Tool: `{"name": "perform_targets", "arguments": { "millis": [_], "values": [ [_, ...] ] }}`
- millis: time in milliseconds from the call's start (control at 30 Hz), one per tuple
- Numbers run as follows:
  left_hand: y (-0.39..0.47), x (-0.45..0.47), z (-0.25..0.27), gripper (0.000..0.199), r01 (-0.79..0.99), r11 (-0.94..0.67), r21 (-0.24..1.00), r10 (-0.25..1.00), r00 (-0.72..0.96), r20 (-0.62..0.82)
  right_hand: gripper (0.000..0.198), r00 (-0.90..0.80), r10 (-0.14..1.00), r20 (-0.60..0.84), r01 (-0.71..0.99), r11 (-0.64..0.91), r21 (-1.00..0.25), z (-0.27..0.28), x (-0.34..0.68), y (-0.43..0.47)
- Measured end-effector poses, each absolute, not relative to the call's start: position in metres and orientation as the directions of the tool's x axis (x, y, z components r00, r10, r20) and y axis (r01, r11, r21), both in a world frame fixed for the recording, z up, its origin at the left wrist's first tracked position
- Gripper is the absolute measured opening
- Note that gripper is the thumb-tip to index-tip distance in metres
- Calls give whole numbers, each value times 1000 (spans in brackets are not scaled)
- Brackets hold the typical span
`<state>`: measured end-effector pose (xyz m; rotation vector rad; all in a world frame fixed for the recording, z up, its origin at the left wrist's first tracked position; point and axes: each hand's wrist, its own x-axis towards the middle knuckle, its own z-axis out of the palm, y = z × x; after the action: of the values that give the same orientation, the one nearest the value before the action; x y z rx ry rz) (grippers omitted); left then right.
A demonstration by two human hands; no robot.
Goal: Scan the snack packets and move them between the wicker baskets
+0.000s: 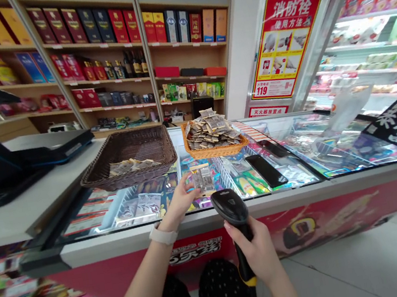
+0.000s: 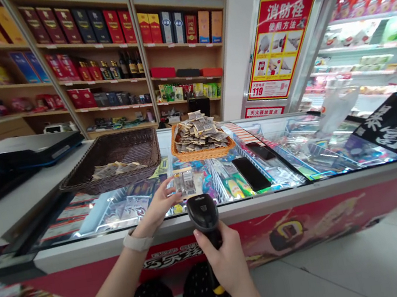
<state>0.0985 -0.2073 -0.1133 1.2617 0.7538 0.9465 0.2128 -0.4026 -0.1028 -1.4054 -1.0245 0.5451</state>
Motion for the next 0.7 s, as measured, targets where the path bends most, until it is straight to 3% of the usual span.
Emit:
{"name": "perform_targets", "arguments": {
  "millis": [200,700],
  "values": [
    [-209,98,-121,81,-197,-18,980,911,400,97,39,493,834,246,311,96,-946,-104,212,-400],
    [-212,99,-117,80,-153,-29,988,894,438,94,38,478,839,258,345,90,-934,-107,211,-398]
  ]
}}
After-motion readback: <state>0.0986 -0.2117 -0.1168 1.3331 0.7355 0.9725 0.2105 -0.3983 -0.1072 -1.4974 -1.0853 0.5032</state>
